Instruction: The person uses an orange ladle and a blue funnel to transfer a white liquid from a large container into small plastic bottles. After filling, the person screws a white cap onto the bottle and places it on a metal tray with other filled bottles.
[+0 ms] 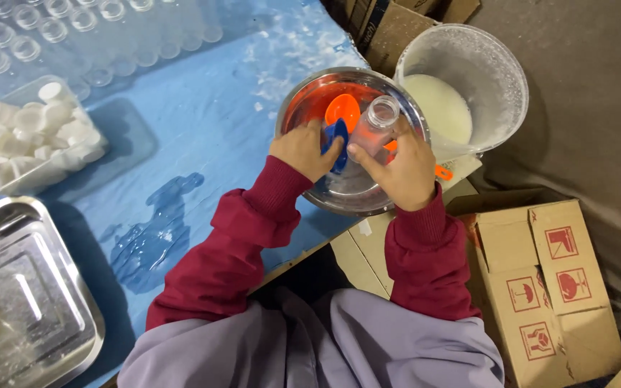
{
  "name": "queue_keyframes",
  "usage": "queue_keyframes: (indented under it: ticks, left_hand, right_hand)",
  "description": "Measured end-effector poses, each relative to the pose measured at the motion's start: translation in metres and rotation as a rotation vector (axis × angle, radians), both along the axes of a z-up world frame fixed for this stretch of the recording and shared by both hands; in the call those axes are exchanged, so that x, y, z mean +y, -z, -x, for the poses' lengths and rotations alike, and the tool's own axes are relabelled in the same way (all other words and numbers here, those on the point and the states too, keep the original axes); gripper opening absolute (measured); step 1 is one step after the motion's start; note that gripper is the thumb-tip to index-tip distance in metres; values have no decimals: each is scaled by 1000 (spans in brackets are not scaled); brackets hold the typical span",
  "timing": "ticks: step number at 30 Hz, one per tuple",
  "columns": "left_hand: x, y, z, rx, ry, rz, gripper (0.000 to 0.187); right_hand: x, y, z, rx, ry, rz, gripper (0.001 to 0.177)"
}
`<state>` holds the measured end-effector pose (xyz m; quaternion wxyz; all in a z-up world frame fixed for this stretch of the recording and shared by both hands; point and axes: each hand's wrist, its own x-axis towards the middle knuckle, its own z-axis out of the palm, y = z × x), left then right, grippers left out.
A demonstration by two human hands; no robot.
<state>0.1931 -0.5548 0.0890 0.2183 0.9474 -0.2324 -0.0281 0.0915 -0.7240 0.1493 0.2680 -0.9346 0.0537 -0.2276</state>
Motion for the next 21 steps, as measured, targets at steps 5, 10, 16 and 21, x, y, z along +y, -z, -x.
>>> queue_keyframes:
  ticks: [5, 10, 16, 21]
  left_hand:
    - [-20, 2, 19, 79, -31, -241, 64]
    - [-38, 42, 12, 20, -59, -289, 38]
    - [-22, 15, -15, -44, -206, -196, 25]
    - [7, -39, -28, -94, -285, -64, 29]
  right_hand:
    - [-17, 14, -8, 101, 39, -7, 66]
    - [-17, 17, -14, 137, 89, -13, 67]
    - [-21, 3, -7, 101, 89, -75, 65]
    - [-37, 14, 3, 17, 62, -110, 63]
